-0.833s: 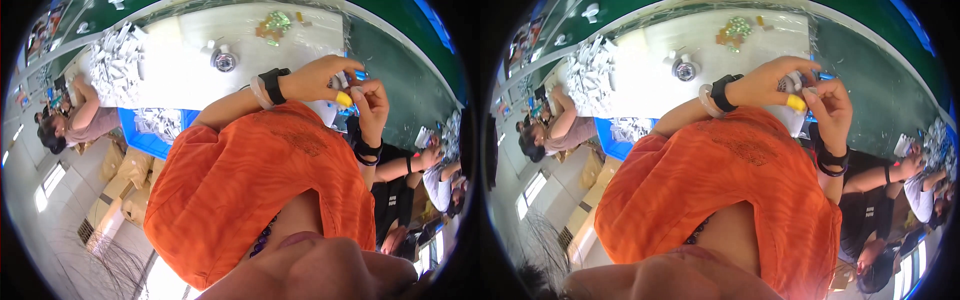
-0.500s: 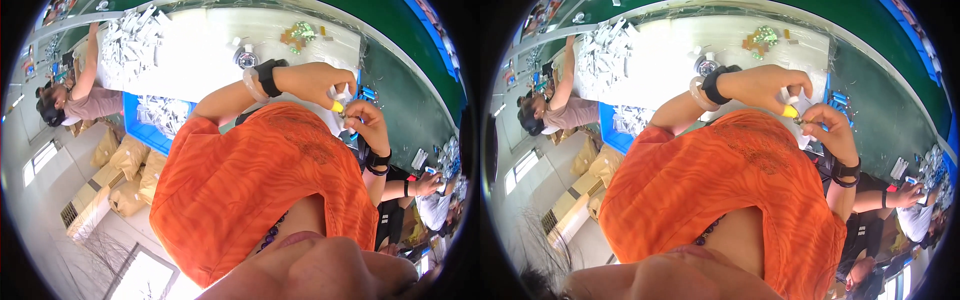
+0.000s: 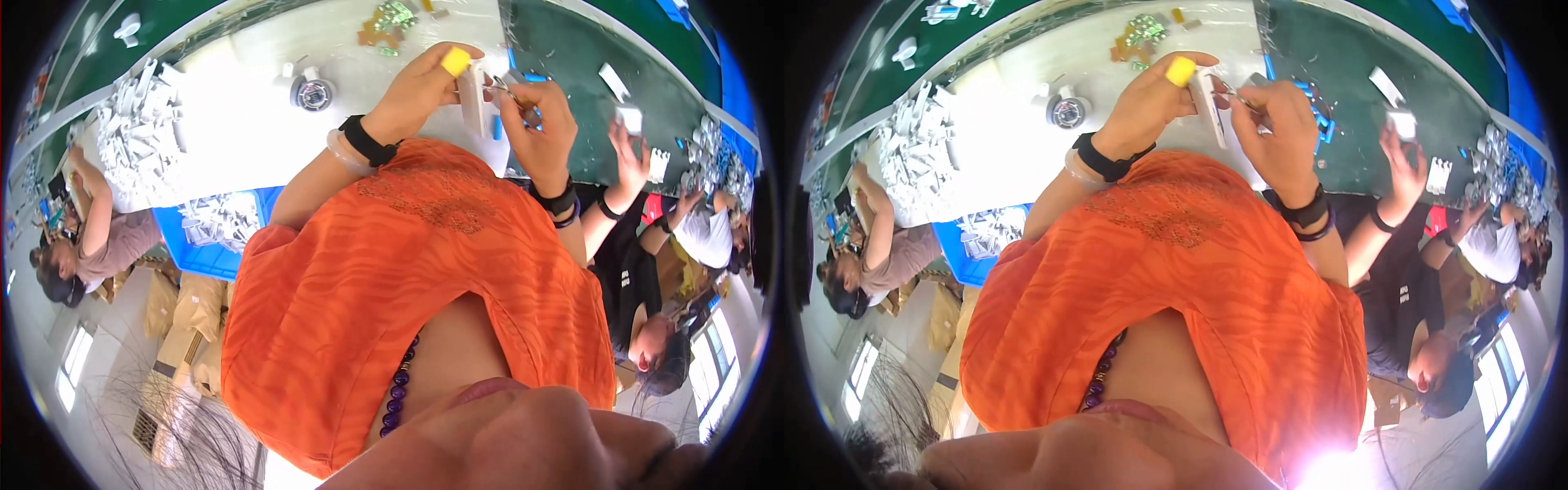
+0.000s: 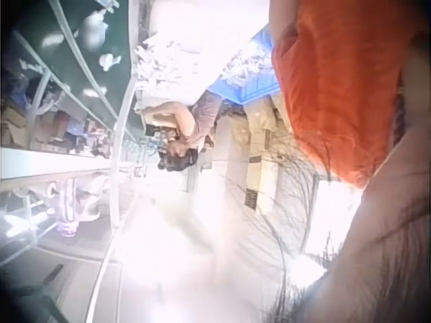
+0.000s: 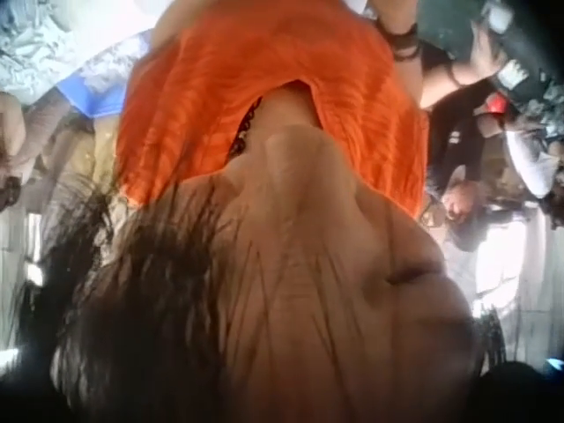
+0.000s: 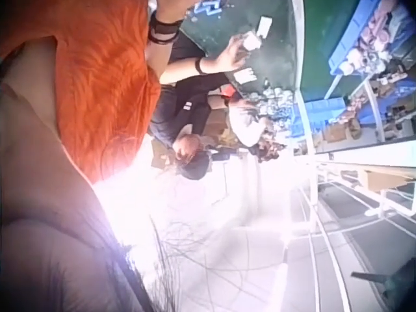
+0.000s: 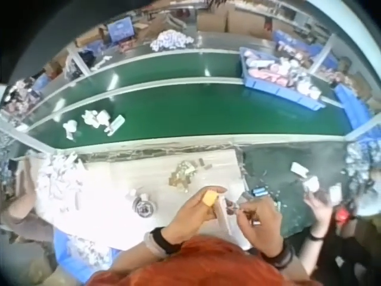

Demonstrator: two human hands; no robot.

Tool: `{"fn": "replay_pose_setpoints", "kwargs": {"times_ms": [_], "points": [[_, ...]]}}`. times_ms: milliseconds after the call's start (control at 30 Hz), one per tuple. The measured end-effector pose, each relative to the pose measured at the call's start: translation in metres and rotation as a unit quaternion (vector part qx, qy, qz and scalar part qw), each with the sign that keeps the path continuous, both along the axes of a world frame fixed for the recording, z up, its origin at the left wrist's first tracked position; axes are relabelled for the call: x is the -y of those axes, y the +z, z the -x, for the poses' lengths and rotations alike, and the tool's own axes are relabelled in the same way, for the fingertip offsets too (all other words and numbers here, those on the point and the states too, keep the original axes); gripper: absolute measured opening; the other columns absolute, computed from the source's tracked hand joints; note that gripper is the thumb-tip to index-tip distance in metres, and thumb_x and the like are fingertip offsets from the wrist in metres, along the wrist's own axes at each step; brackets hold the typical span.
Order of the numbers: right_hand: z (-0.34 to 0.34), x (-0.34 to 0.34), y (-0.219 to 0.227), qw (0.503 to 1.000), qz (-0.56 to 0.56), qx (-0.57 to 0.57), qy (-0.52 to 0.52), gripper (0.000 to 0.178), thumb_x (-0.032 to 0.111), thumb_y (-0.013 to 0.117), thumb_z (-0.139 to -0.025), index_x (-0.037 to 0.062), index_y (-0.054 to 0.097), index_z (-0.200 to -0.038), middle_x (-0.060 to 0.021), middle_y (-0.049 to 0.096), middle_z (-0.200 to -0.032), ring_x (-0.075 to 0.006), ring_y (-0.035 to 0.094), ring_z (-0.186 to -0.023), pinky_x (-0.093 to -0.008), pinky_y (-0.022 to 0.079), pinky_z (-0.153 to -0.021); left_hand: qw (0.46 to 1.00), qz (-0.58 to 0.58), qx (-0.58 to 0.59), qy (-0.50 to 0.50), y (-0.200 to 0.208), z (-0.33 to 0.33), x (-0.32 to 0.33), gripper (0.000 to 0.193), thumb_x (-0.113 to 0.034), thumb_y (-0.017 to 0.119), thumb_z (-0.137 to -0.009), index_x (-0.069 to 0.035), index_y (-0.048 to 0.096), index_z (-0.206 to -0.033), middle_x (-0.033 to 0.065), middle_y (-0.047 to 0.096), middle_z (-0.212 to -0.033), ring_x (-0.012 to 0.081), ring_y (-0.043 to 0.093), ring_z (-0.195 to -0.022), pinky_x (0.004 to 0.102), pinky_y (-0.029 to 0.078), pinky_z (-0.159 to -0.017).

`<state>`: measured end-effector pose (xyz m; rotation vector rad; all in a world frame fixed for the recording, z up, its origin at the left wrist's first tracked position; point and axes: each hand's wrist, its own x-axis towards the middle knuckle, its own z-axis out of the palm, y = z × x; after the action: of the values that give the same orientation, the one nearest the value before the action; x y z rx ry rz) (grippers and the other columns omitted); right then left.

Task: Assembling handheld electronic fans by inserting batteries and internal components into plastic housings at a factory workstation.

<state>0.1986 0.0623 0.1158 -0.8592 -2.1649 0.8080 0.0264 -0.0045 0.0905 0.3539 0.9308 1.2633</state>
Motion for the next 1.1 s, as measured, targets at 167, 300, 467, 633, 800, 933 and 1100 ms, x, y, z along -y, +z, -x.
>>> {"fn": "replay_pose_setpoints", "kwargs": {"times_ms": [167,300,467,633,800,933,1100], "points": [[0.002,0.000,-0.008,0.999,-0.010,-0.028,-0.023,0.017,-0.001,0.073,-0.075,0.0043,0.064,-0.089,-0.0065,0.059,-0.077,-0.0172,0.058,-0.066,-0.0271,0.047,-0.054,0.986,-0.055,-0.151,-0.036,0.001,-0.013,0.004,0.040,-0.012,0.053,-0.093,-0.006,0.042,-0.131,0.0074,0.057,-0.094,0.0142,0.058,-0.071,0.0261,0.050,-0.067],[-0.007,-0.006,-0.022,0.997,-0.071,-0.020,-0.025,0.020,0.002,0.076,-0.073,0.0061,0.064,-0.089,-0.0067,0.062,-0.077,-0.0242,0.059,-0.074,-0.0331,0.046,-0.064,0.993,-0.032,-0.105,-0.048,-0.009,-0.006,0.005,0.048,-0.014,0.060,-0.090,-0.005,0.038,-0.132,0.0065,0.055,-0.092,0.0130,0.056,-0.066,0.0258,0.048,-0.055],[-0.009,-0.002,-0.025,0.996,-0.079,-0.029,-0.026,0.022,0.005,0.078,-0.072,0.0074,0.064,-0.089,-0.0073,0.063,-0.082,-0.0256,0.059,-0.079,-0.0334,0.047,-0.070,0.996,-0.047,-0.066,-0.044,-0.001,-0.016,0.003,0.034,-0.020,0.049,-0.098,-0.002,0.049,-0.127,0.0098,0.060,-0.094,0.0127,0.059,-0.069,0.0259,0.051,-0.059],[-0.010,-0.001,-0.026,0.997,-0.073,-0.025,-0.007,0.021,0.004,0.076,-0.074,0.0066,0.064,-0.091,-0.0076,0.063,-0.083,-0.0260,0.059,-0.080,-0.0331,0.047,-0.071,0.989,0.005,-0.102,-0.104,-0.008,-0.002,0.008,0.041,-0.034,0.037,-0.102,-0.002,0.052,-0.124,0.0135,0.063,-0.090,0.0152,0.061,-0.062,0.0266,0.054,-0.055],[-0.007,-0.002,-0.029,0.997,-0.065,-0.029,0.020,0.019,0.001,0.073,-0.076,0.0065,0.064,-0.092,-0.0070,0.065,-0.085,-0.0262,0.059,-0.081,-0.0343,0.047,-0.075,0.994,0.006,-0.093,-0.050,0.000,-0.005,0.007,0.037,-0.023,0.037,-0.098,0.000,0.052,-0.123,0.0148,0.064,-0.089,0.0166,0.061,-0.059,0.0263,0.053,-0.051],[-0.006,-0.005,-0.031,0.994,-0.098,-0.037,0.040,0.021,-0.001,0.073,-0.075,0.0070,0.065,-0.093,-0.0062,0.065,-0.085,-0.0257,0.059,-0.081,-0.0351,0.047,-0.077,0.992,-0.032,-0.114,-0.036,-0.003,-0.007,0.007,0.038,-0.011,0.035,-0.091,0.002,0.049,-0.124,0.0137,0.064,-0.094,0.0154,0.061,-0.066,0.0274,0.054,-0.052],[-0.007,-0.004,-0.034,0.995,-0.086,-0.056,0.018,0.025,0.001,0.076,-0.070,0.0091,0.069,-0.092,-0.0037,0.061,-0.083,-0.0246,0.057,-0.081,-0.0355,0.047,-0.078,0.986,-0.076,-0.139,-0.059,-0.004,-0.008,0.008,0.038,-0.008,0.037,-0.091,0.001,0.049,-0.126,0.0107,0.061,-0.095,0.0132,0.059,-0.071,0.0265,0.053,-0.055]]}}
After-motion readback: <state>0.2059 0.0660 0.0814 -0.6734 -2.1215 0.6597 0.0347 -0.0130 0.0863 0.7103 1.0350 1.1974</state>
